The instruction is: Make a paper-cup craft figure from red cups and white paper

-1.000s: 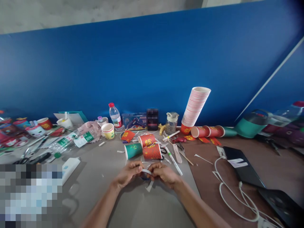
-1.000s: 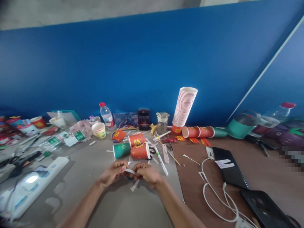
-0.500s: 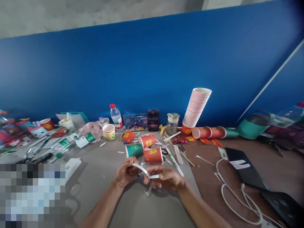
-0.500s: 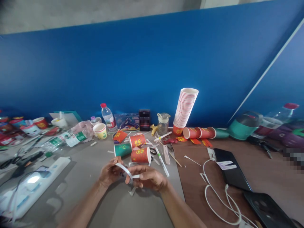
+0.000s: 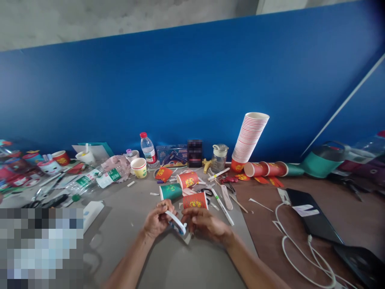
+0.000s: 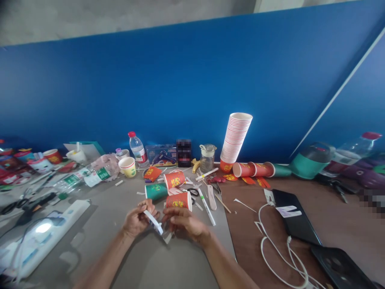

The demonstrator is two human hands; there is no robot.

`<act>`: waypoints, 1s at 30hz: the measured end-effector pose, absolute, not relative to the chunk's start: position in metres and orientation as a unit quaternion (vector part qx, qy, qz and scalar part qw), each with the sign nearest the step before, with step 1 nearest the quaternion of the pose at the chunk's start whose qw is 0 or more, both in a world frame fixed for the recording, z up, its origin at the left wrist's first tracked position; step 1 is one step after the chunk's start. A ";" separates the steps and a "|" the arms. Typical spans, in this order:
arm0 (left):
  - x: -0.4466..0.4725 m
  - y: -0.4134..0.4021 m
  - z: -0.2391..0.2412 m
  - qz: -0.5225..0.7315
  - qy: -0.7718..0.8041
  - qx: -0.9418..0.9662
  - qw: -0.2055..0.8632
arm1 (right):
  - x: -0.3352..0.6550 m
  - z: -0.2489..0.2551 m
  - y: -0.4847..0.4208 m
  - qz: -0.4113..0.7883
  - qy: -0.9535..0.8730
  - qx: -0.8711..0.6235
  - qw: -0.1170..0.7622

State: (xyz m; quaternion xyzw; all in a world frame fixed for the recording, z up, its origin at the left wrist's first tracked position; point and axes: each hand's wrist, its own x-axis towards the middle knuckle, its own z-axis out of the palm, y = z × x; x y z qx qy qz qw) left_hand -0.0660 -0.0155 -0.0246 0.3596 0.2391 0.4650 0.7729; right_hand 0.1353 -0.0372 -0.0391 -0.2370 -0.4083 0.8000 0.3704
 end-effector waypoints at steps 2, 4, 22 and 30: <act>-0.062 -0.015 -0.024 0.474 0.266 0.353 0.761 | 0.136 -0.037 -0.037 0.794 -0.396 -0.236 0.396; -0.058 -0.014 -0.025 0.498 0.293 0.339 0.743 | 0.138 -0.033 -0.036 0.791 -0.400 -0.230 0.400; -0.055 -0.017 -0.026 0.583 0.376 0.525 0.493 | 0.144 -0.045 -0.025 0.664 -0.543 -0.306 0.414; -0.050 -0.032 -0.012 0.500 0.371 0.653 0.432 | 0.145 -0.032 -0.029 0.561 -0.674 -0.338 0.343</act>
